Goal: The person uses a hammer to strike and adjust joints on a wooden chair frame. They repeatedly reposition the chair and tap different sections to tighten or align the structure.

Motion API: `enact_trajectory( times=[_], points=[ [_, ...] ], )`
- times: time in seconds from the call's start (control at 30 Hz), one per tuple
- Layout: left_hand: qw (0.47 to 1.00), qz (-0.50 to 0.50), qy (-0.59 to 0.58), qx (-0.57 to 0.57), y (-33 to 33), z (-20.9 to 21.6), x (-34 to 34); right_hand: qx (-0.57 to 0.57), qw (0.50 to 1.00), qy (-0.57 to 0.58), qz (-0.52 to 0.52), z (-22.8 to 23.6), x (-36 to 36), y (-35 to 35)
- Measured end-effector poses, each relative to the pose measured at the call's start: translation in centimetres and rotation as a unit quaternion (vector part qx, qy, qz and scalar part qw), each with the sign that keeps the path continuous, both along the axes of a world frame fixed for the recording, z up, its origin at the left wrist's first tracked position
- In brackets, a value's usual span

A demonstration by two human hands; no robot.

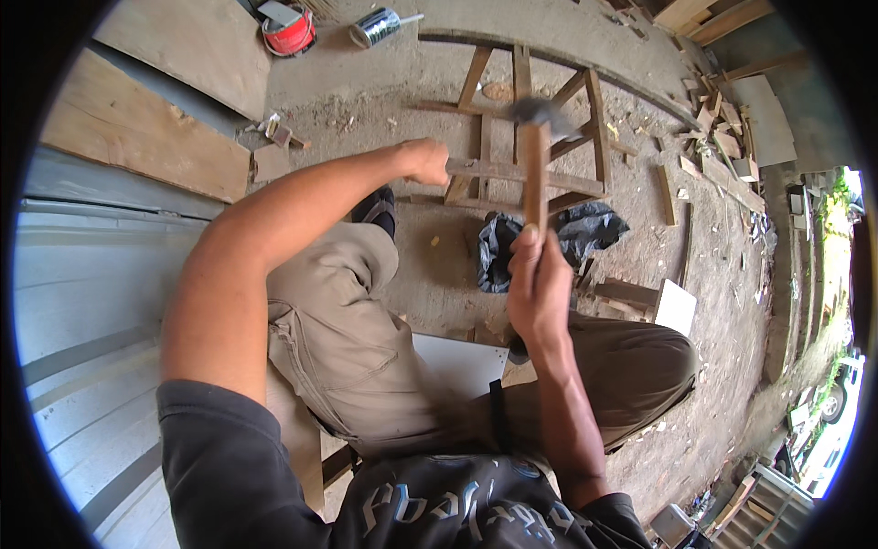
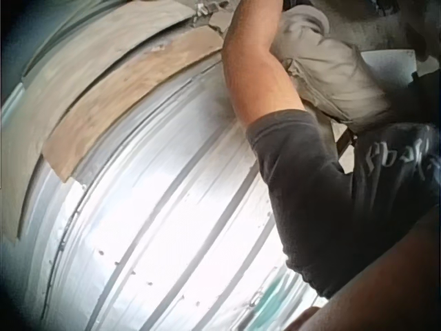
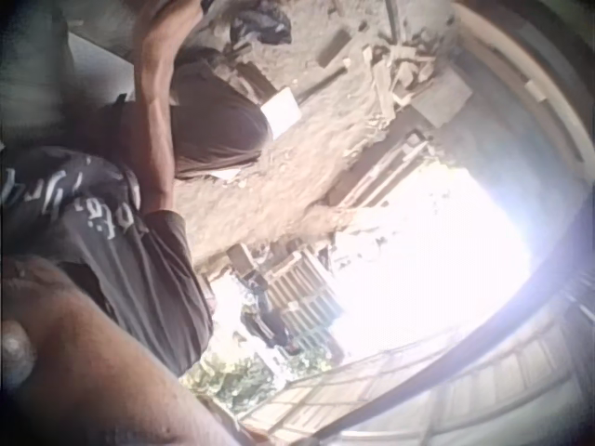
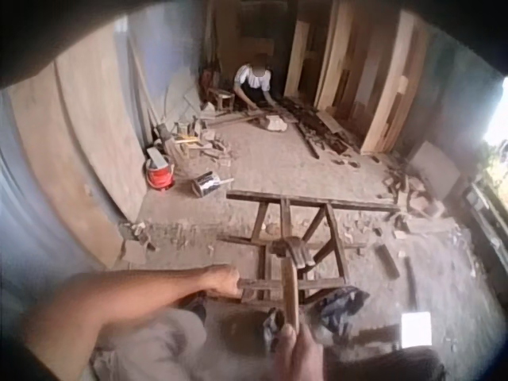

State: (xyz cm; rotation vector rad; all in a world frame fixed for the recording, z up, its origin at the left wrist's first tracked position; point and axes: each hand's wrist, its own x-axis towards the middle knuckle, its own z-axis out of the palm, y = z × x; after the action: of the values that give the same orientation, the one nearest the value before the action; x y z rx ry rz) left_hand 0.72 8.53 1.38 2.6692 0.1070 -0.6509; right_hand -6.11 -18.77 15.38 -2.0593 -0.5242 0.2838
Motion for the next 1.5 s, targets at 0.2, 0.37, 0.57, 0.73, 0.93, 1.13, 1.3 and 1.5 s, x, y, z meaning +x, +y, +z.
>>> enact_trajectory(
  times=[0.2, 0.37, 0.57, 0.73, 0.93, 1.13, 1.3, 1.5],
  points=[
    [0.999, -0.036, -0.035, -0.007, -1.8, 2.5, 0.0, 0.014, 0.999, -0.052, 0.01, -2.1, 0.0, 0.1],
    [0.996, -0.052, -0.07, -0.022, -1.0, 2.6, -0.2, -0.067, 0.995, -0.058, 0.036, -3.4, 0.4, -1.1],
    [0.998, -0.038, -0.051, -0.01, -0.8, 1.5, 0.6, -0.033, 0.999, -0.007, 0.001, -2.4, 0.1, 0.3],
    [0.998, -0.054, -0.023, 0.007, -0.3, 0.4, 1.1, -0.044, 0.998, -0.036, 0.024, -1.1, 0.7, 0.5],
    [0.999, -0.044, 0.012, -0.007, -1.5, 2.0, 0.7, 0.038, 0.995, -0.095, 0.01, -2.2, -0.5, 0.0],
    [0.998, -0.03, 0.004, -0.054, -0.1, 1.2, 0.7, -0.032, 0.995, -0.088, 0.024, -2.5, 0.5, -0.1],
    [0.999, -0.012, 0.022, -0.042, -1.2, 2.1, 0.9, -0.016, 0.998, -0.054, 0.001, -4.8, 0.0, 0.1],
    [0.998, -0.042, 0.052, -0.016, -0.9, 0.8, 1.0, 0.036, 0.999, -0.039, 0.0, 0.4, 0.3, 1.4]
  ],
)
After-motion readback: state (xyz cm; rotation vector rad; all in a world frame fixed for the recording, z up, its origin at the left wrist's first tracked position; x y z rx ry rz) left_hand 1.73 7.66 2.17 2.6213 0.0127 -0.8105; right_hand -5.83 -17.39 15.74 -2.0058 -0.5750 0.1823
